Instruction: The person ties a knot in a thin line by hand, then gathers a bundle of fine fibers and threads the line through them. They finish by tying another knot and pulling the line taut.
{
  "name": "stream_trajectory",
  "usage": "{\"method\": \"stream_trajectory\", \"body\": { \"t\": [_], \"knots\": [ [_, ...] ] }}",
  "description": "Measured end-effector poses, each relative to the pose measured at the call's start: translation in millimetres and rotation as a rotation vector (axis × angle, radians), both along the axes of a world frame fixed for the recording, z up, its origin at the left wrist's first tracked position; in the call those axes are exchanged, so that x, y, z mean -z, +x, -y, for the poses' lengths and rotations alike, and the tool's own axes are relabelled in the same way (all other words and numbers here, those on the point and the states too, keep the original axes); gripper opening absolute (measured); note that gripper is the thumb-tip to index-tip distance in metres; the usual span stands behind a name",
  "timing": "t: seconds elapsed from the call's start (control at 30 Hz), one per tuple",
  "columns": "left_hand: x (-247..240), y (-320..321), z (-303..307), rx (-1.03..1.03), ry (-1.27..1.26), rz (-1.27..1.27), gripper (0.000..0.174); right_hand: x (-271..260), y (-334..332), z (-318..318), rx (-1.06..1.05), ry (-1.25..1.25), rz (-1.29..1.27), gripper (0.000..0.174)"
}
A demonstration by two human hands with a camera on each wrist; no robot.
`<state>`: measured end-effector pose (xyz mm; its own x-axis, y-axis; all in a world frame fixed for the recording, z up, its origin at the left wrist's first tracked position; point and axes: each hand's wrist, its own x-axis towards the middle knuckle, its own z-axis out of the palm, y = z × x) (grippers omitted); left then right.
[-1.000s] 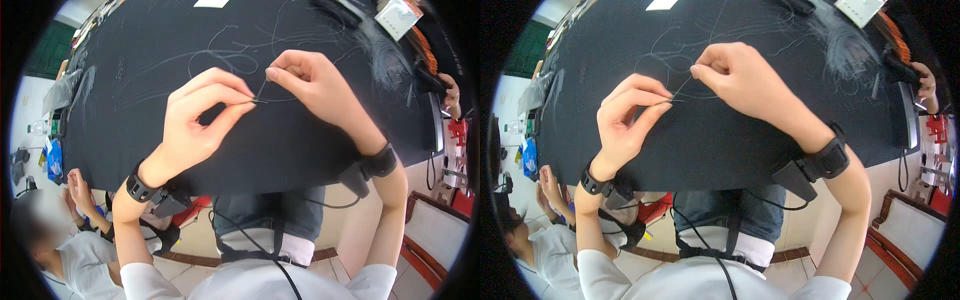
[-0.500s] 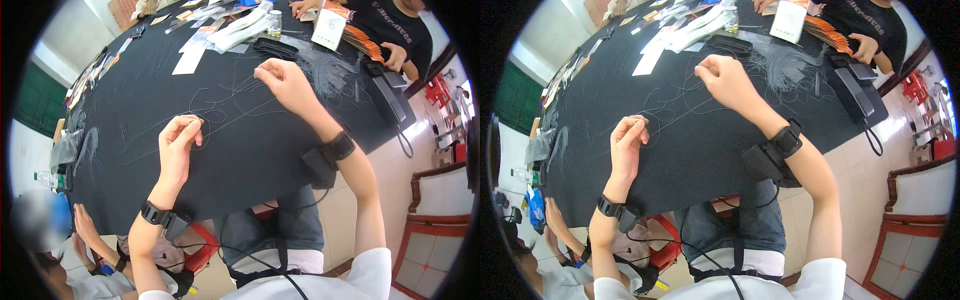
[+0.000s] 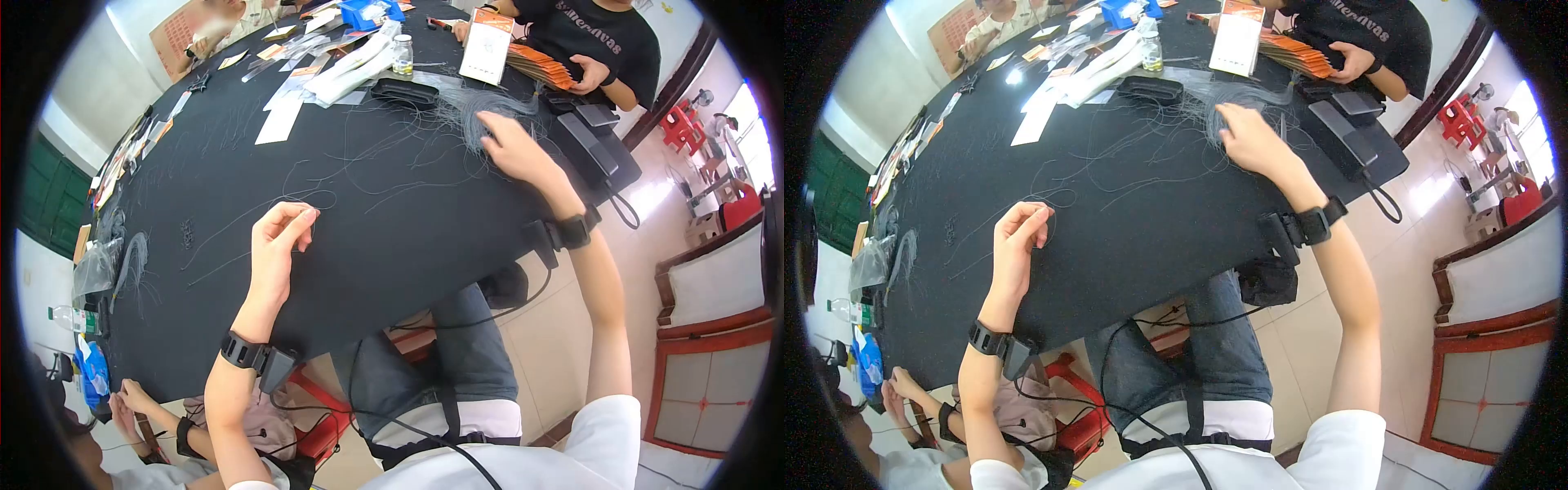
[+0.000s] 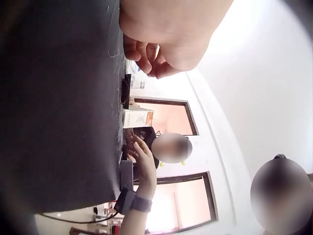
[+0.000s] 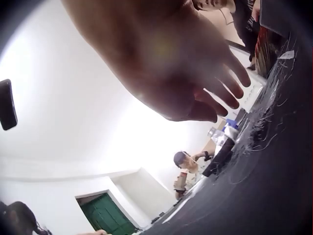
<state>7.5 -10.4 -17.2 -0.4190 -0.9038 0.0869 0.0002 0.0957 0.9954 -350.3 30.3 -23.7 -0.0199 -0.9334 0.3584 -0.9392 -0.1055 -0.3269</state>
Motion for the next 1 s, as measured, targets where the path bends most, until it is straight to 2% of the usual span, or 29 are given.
{"method": "stream_trajectory", "body": {
  "t": [0.03, 0.07, 0.17, 0.33, 0.43, 0.53, 0.63, 0.77, 0.87, 1.0],
  "knots": [
    [1, -1, 0, 0.009, 0.003, 0.009, 0.01, 7, -1, 3, -0.055, 0.002, -0.026, 0.04],
    [0, -1, 1, 0.015, 0.006, 0.019, 0.01, 12, -4, 5, -0.075, 0.167, -0.013, 0.044],
    [-1, 0, 1, 0.019, -0.008, 0.023, 0.01, 6, 10, -7, -0.125, 0.284, -0.065, 0.044],
    [0, -1, 2, 0.021, 0.002, 0.051, 0.011, 10, 30, -30, -0.196, 0.18, -0.146, 0.042],
    [2, 0, 3, 0.029, 0.002, 0.063, 0.011, 7, 43, -44, -0.232, 0.063, -0.23, 0.036],
    [2, -1, 3, 0.026, -0.004, 0.07, 0.012, -16, 48, -43, -0.228, 0.172, 0.108, 0.03],
    [2, -1, 3, 0.031, -0.012, 0.086, 0.012, -30, 13, -10, 0.008, -0.049, 0.086, 0.027],
    [1, -2, 1, 0.034, -0.006, 0.091, 0.011, -12, -66, 44, 0.558, 0.07, -0.058, 0.03],
    [0, -2, 0, 0.053, 0.004, 0.104, 0.011, -12, -78, 52, 0.738, 0.192, -0.026, 0.031],
    [2, -1, 1, 0.089, 0.006, 0.102, 0.01, -6, -88, 61, 0.781, 0.295, 0.03, 0.035]
  ]
}}
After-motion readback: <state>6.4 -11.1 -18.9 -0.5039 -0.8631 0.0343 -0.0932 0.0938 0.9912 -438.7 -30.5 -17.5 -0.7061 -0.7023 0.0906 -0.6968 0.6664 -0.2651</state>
